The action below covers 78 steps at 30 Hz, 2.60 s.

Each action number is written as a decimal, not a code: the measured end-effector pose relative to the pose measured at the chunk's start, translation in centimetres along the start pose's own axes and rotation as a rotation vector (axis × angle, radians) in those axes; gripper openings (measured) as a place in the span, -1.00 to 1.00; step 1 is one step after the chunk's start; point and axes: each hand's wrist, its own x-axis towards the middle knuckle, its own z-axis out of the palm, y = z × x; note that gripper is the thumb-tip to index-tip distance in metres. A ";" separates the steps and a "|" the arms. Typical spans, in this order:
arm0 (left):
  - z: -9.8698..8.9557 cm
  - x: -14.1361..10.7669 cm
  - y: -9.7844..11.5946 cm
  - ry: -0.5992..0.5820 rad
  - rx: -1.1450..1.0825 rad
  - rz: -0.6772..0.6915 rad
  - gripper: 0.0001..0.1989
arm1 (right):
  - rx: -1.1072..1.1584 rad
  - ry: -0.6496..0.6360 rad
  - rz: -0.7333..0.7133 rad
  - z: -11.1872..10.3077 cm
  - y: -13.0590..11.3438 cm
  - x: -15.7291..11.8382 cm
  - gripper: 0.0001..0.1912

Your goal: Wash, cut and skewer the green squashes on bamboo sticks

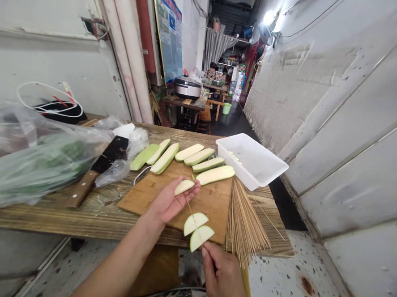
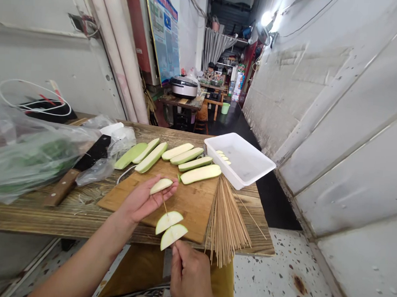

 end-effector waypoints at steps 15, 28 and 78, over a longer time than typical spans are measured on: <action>0.9 -0.5 -1.0 0.030 0.083 0.093 -0.71 | -0.068 0.015 -0.014 -0.6 -0.5 0.0 -0.70; 1.9 -0.7 -2.3 -0.088 -0.070 -0.006 -0.72 | -0.152 0.145 -0.076 -0.2 -0.3 1.1 -0.69; 1.5 -0.9 -5.5 -0.008 0.080 0.155 -0.81 | -0.171 0.174 -0.043 0.6 0.4 0.1 -0.66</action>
